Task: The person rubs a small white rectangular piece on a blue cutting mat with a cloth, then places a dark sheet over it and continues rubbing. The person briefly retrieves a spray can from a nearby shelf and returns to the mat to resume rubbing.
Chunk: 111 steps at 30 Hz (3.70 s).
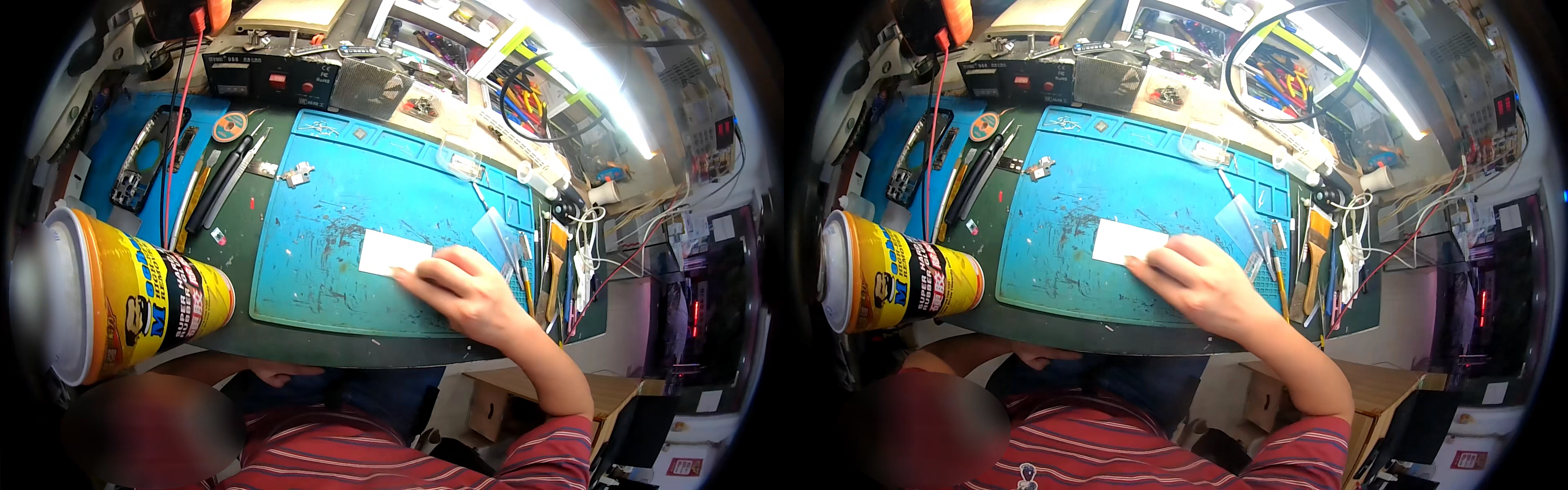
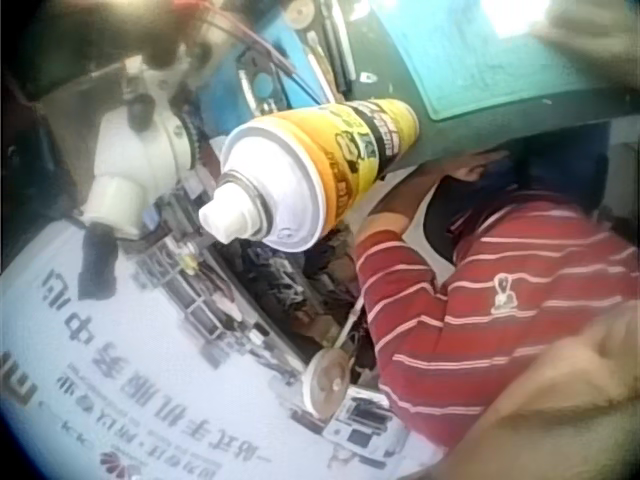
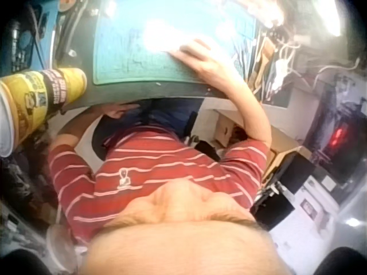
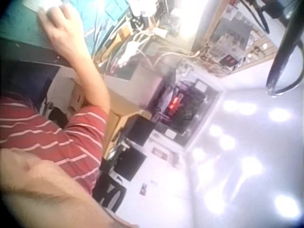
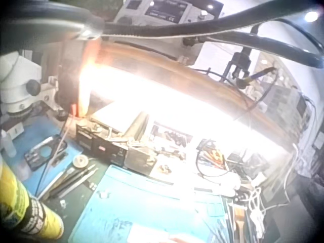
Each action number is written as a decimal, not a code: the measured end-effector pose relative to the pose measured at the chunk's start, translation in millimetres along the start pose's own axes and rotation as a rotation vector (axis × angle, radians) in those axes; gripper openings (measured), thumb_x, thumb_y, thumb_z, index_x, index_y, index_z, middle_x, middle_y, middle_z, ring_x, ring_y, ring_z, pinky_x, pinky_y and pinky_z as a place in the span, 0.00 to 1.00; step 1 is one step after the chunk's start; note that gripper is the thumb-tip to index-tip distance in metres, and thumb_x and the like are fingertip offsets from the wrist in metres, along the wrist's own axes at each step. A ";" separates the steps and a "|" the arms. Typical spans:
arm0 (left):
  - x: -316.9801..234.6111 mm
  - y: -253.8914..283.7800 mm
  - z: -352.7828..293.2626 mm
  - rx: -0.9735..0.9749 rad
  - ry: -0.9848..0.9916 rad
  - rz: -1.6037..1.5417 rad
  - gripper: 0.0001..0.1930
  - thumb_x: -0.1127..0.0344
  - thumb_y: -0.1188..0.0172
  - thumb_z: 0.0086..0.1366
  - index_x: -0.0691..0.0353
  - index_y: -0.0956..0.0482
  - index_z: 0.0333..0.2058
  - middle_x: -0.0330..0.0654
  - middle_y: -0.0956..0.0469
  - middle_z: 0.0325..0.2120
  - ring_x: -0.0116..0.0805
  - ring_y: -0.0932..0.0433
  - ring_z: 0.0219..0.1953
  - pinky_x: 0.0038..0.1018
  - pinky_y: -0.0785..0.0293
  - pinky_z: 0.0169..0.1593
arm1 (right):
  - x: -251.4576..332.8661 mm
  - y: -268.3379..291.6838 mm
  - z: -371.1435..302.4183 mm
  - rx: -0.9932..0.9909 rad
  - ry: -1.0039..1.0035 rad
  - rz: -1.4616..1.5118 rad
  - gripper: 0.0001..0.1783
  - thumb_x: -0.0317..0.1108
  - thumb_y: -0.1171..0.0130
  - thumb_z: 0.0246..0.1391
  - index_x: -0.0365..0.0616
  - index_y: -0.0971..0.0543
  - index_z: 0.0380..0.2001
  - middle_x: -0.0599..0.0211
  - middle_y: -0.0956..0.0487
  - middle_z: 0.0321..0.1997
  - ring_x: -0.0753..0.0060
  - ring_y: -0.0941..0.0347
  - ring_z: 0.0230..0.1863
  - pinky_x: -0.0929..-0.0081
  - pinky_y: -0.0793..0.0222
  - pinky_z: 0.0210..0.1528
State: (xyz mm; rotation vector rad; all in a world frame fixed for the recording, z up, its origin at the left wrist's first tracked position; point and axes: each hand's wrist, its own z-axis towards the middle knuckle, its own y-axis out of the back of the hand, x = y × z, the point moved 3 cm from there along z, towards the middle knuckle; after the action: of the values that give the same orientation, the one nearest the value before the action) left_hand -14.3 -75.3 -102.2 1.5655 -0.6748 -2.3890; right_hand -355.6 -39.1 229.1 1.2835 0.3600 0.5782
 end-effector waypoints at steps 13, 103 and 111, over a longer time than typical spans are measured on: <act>13.2 -17.1 -10.7 0.026 -0.006 0.050 0.44 0.62 0.39 0.58 0.54 0.27 0.77 0.55 0.33 0.78 0.60 0.34 0.78 0.55 0.40 0.80 | 3.0 -1.9 -1.2 0.011 -0.015 -0.007 0.33 0.28 0.35 0.46 0.41 0.14 0.60 0.68 0.22 0.48 0.62 0.20 0.49 0.63 0.19 0.53; -124.8 47.9 99.9 -0.017 -0.378 0.821 0.24 0.67 0.41 0.73 0.60 0.18 0.66 0.45 0.18 0.62 0.43 0.18 0.62 0.37 0.26 0.71 | 3.7 -4.5 7.8 -0.051 -0.021 -0.011 0.26 0.29 0.36 0.54 0.41 0.15 0.58 0.69 0.24 0.45 0.65 0.23 0.48 0.66 0.22 0.51; -197.4 167.1 186.0 -0.495 0.667 0.978 0.47 0.35 0.29 0.65 0.69 0.25 0.70 0.51 0.28 0.69 0.52 0.29 0.70 0.49 0.33 0.73 | 7.0 -8.6 16.4 -0.086 -0.032 0.004 0.30 0.30 0.35 0.49 0.41 0.13 0.58 0.68 0.20 0.48 0.62 0.21 0.49 0.64 0.21 0.50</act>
State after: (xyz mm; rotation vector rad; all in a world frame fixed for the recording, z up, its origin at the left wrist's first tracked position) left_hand -113.4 -91.9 200.1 1.2491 -0.4687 -1.1139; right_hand -339.0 -49.4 225.5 1.2098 0.3033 0.5702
